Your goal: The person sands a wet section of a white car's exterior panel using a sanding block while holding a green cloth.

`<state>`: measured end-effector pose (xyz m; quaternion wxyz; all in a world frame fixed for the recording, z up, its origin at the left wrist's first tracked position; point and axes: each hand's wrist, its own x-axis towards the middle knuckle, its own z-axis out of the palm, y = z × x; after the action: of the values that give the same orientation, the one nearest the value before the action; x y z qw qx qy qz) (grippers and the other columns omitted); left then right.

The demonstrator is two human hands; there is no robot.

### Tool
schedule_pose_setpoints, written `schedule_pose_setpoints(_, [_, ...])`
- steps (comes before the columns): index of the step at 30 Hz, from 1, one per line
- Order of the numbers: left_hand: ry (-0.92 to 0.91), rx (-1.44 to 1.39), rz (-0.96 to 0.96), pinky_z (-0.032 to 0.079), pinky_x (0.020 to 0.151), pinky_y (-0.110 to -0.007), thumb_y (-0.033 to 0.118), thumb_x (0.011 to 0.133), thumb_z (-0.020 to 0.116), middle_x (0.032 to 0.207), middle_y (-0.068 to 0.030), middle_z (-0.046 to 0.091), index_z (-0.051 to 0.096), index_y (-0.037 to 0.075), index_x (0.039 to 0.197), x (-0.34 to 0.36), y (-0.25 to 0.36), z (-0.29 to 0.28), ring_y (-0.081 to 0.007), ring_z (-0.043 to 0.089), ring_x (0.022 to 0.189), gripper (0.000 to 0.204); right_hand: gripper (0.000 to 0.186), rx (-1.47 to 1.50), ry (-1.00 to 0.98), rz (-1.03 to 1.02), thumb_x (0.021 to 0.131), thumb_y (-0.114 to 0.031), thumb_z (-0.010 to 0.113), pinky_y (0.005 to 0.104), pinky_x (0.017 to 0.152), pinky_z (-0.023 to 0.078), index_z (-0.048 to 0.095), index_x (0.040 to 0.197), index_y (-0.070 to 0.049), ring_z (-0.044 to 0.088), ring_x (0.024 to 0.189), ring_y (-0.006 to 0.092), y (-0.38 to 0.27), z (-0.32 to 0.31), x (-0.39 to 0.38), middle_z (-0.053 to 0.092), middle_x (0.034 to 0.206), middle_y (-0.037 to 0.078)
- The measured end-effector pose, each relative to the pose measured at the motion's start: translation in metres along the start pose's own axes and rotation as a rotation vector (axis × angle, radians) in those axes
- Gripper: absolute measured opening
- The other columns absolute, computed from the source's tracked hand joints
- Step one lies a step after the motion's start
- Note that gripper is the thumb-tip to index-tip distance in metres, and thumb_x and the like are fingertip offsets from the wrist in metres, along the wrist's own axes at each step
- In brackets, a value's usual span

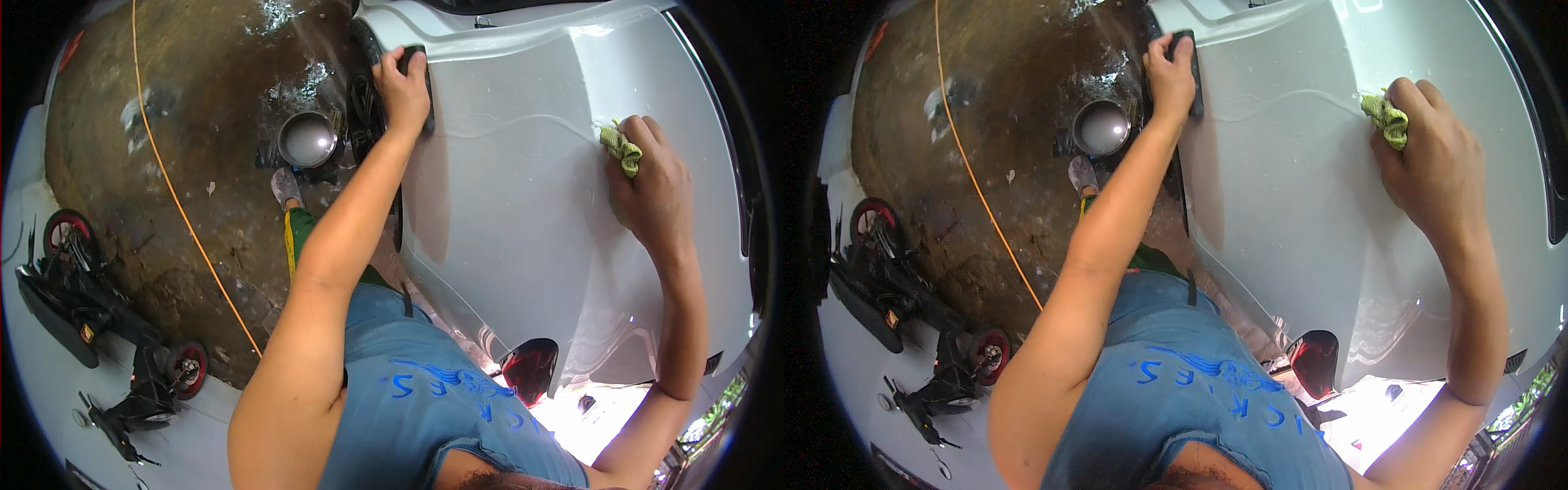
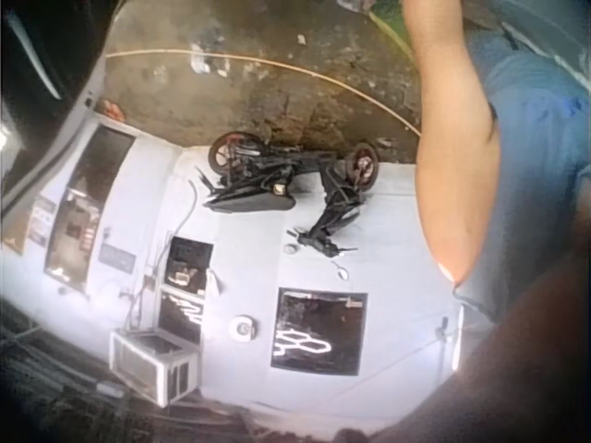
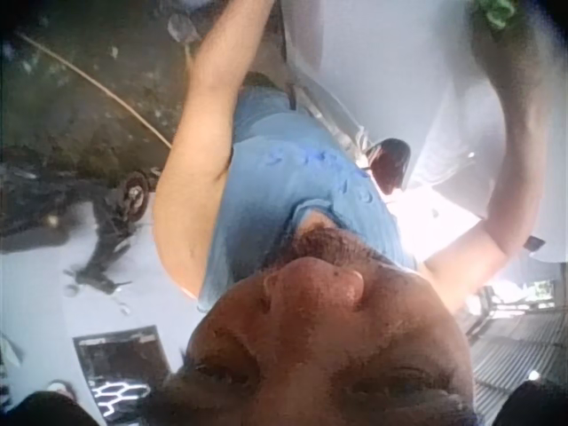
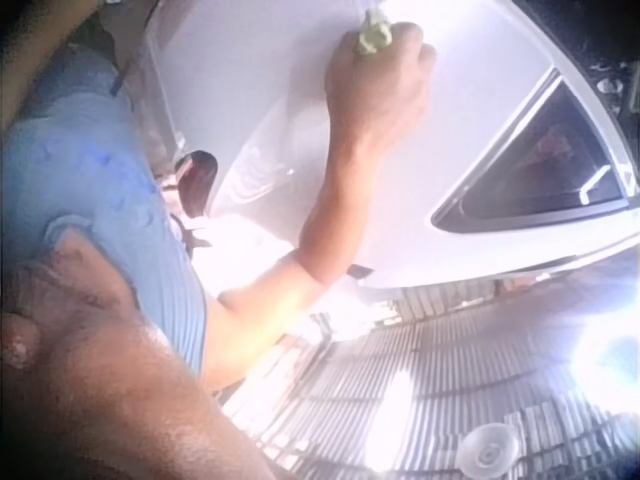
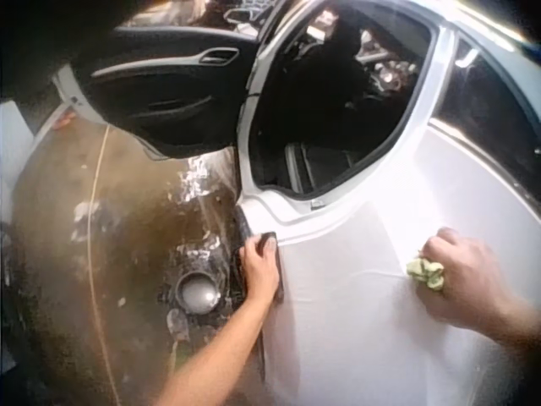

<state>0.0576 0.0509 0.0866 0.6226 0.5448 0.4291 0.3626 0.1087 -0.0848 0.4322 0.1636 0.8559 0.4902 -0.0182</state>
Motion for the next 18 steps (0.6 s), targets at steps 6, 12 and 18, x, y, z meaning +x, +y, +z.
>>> schedule_pose_setpoints(6, [-0.085,0.039,-0.026,0.036,0.109,-0.045,0.030,0.100,0.064,0.127,-0.0200,0.050,0.053,-0.001,0.132,-0.143,0.002,-0.029,-0.0342,0.049,0.121,0.046,0.025,-0.016,0.010,-0.016,0.080,-0.007,0.073,0.0451,0.068,0.051,0.058,0.099,-0.006,0.065,0.079,0.0362,0.007,0.001,-0.003,0.063,0.093,0.012])
schedule_pose_setpoints(12, [0.004,-0.057,-0.070,0.040,0.102,-0.046,0.027,0.095,0.069,0.123,-0.0230,0.052,0.055,-0.002,0.124,-0.005,0.003,-0.002,-0.0365,0.051,0.117,0.043,0.024,-0.008,0.031,-0.021,0.080,-0.008,0.074,0.0444,0.069,0.052,0.058,0.098,-0.006,0.066,0.080,0.0357,0.000,0.000,0.001,0.064,0.092,0.012])
schedule_pose_setpoints(18, [-0.058,-0.001,0.019,0.038,0.106,-0.047,0.026,0.097,0.068,0.121,-0.0193,0.051,0.053,-0.001,0.130,-0.132,-0.001,-0.026,-0.0357,0.049,0.118,0.045,0.025,-0.023,0.036,-0.026,0.080,-0.008,0.075,0.0444,0.069,0.052,0.058,0.098,-0.005,0.066,0.080,0.0349,0.007,0.003,-0.005,0.065,0.093,0.011])
